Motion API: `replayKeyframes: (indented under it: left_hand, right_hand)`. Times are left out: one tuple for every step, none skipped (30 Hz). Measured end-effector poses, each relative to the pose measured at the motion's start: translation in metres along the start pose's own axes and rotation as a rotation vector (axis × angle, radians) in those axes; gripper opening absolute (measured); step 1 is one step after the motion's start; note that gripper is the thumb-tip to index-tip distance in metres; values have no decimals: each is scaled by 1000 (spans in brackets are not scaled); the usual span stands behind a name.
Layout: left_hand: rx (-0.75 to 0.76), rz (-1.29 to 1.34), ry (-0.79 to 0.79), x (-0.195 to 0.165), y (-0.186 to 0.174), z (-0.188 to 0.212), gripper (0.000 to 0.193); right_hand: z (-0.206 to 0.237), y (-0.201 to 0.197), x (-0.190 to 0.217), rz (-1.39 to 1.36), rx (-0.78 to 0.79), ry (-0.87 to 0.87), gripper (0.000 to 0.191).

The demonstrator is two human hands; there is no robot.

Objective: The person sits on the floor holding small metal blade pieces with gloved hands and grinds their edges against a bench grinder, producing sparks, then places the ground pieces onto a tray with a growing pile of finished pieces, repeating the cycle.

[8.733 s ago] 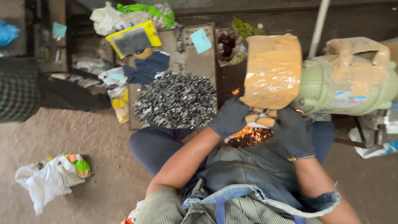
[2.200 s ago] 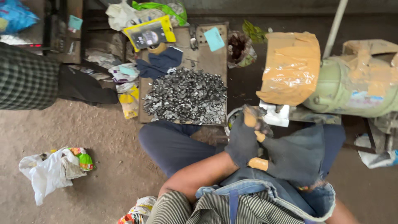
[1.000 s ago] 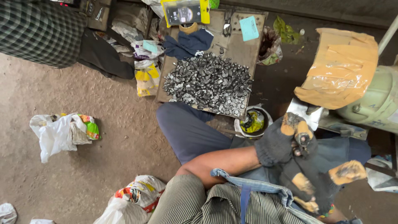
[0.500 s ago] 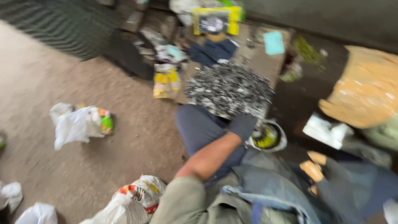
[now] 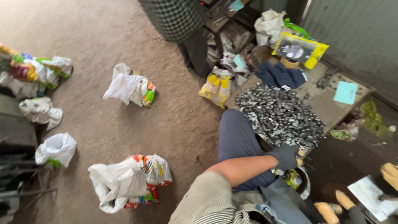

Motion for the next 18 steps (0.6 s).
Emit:
replayKeyframes:
  left_hand:
    - [32,243,19,-7,13,-3,33]
    - [68,454,148,-20,28,-4,30]
    - [96,668,271,-31,43,-3,31]
    - [156,810,305,-40,60,-3,29]
    - [225,959,334,-50,79,-2,27]
    - [144,887,368,-56,89,-2,26]
    - [90,813,404,-59,95,-2,26]
    - [50,744,446,-62,101,-2,25]
    - [118,861,417,-64,110,-5,26]
    - [193,974,375,-65,115,-7,29]
    - [189,990,311,-65,118,-10,32]
    - [179,1001,245,-67,119,-12,35]
    - [210,909,228,-72,119,-13,36]
    - [229,809,226,-78,117,-15,36]
    - [257,753,248,-87,114,-16,38]
    - [273,702,268,-95,111,-17,39]
    - [277,654,288,-103,107,-18,41]
    - [228,523,306,-111,100,-20,41]
  right_hand:
    - [2,-6,-4,-23,-14,0,52]
    - [6,-13,-8,-48,-29,2,51]
    - [8,-17,-10,-76,-45,-2,50]
    - [12,-22,-11,-97,-61,-12,50]
    - [18,-29,-12,-116,-77,-19,49]
    - [26,-35,-13,-137,-103,-24,48]
    - [39,-44,-13,-146,-121,-48,47]
    - [51,-53,-13,-146,-145,-59,47]
    - [62,-61,-13,-148,-165,-70,46]
    - [74,-68,-13,-135,-174,-85,45]
    - [82,-73,-11,-114,-180,-102,45]
    - [88,-78,-10,-91,-177,-117,44]
    - [92,-83,-9,-63,-176,-123,43]
    - [94,-89,-9,-25,-186,-95,42]
    - [97,-94,-8,10,-187,-73,40]
    - [98,-98,-8,43,-174,-52,39]
    - [99,-104,-8,75,-222,-35,36]
    - [97,-108,-8,107,-262,-24,34]
Point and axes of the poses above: each hand's wrist, its own z-axis away from the middle knuckle, its own y-axis out of the palm, x = y × z, the point moved 4 cm from there along -z, towards the middle knuckle, and after that the axes turned 11 degrees about x, right-handed, at the moved point
